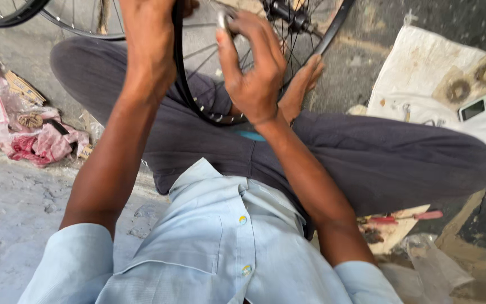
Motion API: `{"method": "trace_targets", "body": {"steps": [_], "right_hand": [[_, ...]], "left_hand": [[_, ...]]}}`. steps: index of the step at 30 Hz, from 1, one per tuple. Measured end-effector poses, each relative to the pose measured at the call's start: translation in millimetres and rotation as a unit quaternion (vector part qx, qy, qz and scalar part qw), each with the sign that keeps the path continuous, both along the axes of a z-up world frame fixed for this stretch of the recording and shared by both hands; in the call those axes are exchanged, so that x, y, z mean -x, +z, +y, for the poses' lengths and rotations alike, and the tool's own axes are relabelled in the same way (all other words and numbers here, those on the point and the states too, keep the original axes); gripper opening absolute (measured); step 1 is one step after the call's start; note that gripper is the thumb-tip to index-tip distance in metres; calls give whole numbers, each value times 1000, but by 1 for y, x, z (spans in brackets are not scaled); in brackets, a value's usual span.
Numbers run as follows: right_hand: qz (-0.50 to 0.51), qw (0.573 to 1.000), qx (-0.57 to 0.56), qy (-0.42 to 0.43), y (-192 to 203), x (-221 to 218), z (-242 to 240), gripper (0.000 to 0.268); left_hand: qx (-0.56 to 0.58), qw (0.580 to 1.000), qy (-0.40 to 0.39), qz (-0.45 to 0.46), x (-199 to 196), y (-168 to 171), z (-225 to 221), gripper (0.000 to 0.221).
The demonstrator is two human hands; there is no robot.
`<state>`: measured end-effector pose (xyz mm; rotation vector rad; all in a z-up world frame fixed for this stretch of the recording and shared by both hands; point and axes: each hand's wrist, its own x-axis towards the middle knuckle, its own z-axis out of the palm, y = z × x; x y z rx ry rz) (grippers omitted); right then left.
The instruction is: The person holds a bicycle wheel rim and rubs a metal bearing part along the inner surface of the rim by hand.
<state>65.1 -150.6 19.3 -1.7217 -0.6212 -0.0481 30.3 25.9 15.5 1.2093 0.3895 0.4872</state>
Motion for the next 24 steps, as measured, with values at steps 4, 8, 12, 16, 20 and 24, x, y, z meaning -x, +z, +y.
{"method": "trace_targets", "body": {"steps": [4,8,12,16,20,24], "right_hand": [[-92,992,55,-73,2,-3,-14,32],[50,997,29,48,-1,11,-19,27],[38,993,53,96,5,12,-7,34],[-19,999,35,30,0,11,4,35],[-19,994,99,32,-13,15,-1,30],[127,978,4,167,-12,-7,1,45]], "left_hand": [[-118,993,1,26,18,10,-23,43],[-18,999,26,-22,43,-15,-49,42],[41,998,34,12,55,-21,-44,38],[47,998,34,30,46,-17,-37,38],[40,998,16,38,49,-17,-37,39],[69,998,3,16,48,-13,-38,39]]}}
